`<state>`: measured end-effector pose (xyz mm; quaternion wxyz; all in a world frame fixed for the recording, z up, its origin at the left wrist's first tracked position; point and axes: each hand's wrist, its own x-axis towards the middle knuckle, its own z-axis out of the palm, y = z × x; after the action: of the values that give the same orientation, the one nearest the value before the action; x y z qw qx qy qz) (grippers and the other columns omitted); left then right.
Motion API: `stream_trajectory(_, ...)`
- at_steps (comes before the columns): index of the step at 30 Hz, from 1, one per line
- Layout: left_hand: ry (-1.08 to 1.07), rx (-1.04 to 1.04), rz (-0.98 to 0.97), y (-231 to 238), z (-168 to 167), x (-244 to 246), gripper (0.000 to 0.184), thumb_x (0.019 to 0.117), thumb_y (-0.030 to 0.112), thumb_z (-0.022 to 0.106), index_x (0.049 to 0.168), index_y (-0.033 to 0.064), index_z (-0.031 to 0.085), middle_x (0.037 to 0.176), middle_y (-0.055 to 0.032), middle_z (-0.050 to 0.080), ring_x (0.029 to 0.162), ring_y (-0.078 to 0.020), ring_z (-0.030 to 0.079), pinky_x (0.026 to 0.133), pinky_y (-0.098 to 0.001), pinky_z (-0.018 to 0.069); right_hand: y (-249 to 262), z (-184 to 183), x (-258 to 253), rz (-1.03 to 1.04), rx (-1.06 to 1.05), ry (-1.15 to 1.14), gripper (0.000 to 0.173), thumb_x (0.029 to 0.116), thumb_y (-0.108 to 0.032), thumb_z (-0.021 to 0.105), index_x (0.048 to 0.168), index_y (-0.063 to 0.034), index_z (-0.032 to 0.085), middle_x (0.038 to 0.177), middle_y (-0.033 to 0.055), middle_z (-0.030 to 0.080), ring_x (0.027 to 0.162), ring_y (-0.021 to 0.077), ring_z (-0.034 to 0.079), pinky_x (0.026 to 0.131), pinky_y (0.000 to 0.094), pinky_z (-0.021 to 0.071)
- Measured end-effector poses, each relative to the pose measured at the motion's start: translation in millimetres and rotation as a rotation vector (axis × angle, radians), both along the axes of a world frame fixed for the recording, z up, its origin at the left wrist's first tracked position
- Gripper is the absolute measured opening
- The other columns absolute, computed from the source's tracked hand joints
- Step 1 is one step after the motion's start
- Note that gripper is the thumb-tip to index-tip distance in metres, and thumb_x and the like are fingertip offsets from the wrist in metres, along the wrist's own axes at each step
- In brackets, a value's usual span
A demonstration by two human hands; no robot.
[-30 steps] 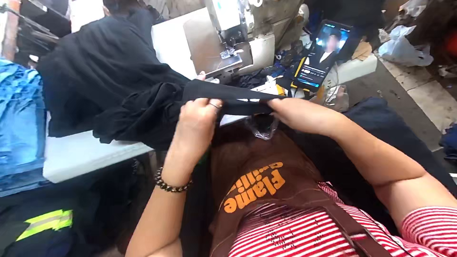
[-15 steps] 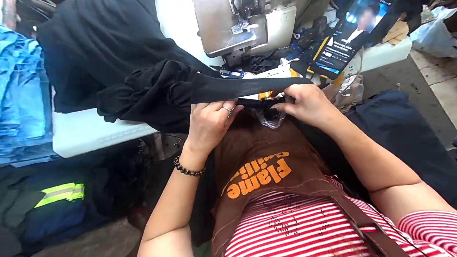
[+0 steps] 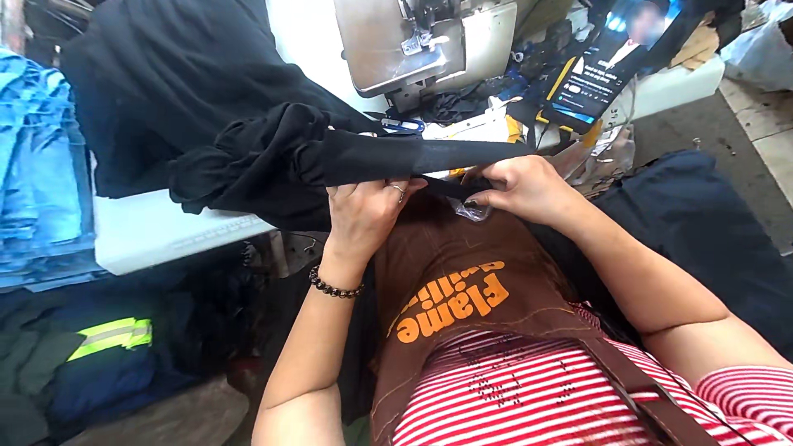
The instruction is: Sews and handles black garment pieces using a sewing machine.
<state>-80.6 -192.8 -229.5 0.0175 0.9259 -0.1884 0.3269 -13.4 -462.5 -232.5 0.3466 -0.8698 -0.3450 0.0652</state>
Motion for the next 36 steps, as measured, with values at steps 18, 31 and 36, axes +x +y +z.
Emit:
stream_trajectory(18,1.050,-1.702,-0.317,47,42,-21,0.010,0.0949,0.024,0.073,0.096,0.0183,0.065,0.062,0.0073,0.055,0.044,0.0018,0.044,0.041,-0.0127,0.0374,74,-9,29,0.412,0.873,1.205,0.008,0.0888,-0.008,0.073,0.092,-0.0140,0.069,0.085,0.0019,0.072,0.074,0.0114,0.070,0.068,0.0289,0.0619)
stream_trajectory(31,0.566,-0.502,0.143,112,27,31,0.018,0.0858,0.014,0.082,0.091,0.0012,0.070,0.104,-0.0152,0.068,0.096,-0.0255,0.066,0.085,-0.0413,0.0549,156,-42,101,0.387,0.314,0.090,0.015,0.0934,-0.014,0.071,0.098,0.0000,0.075,0.118,0.0140,0.071,0.117,0.0219,0.065,0.104,0.0366,0.0500)
stream_trajectory(36,0.193,-0.415,-0.110,94,47,7,0.012,0.0903,0.006,0.075,0.090,-0.0027,0.067,0.109,-0.0192,0.066,0.103,-0.0236,0.066,0.088,-0.0333,0.0560,134,-9,71,0.237,0.437,-0.154,0.008,0.0903,-0.002,0.070,0.097,-0.0010,0.074,0.106,0.0138,0.069,0.101,0.0197,0.067,0.087,0.0308,0.0567)
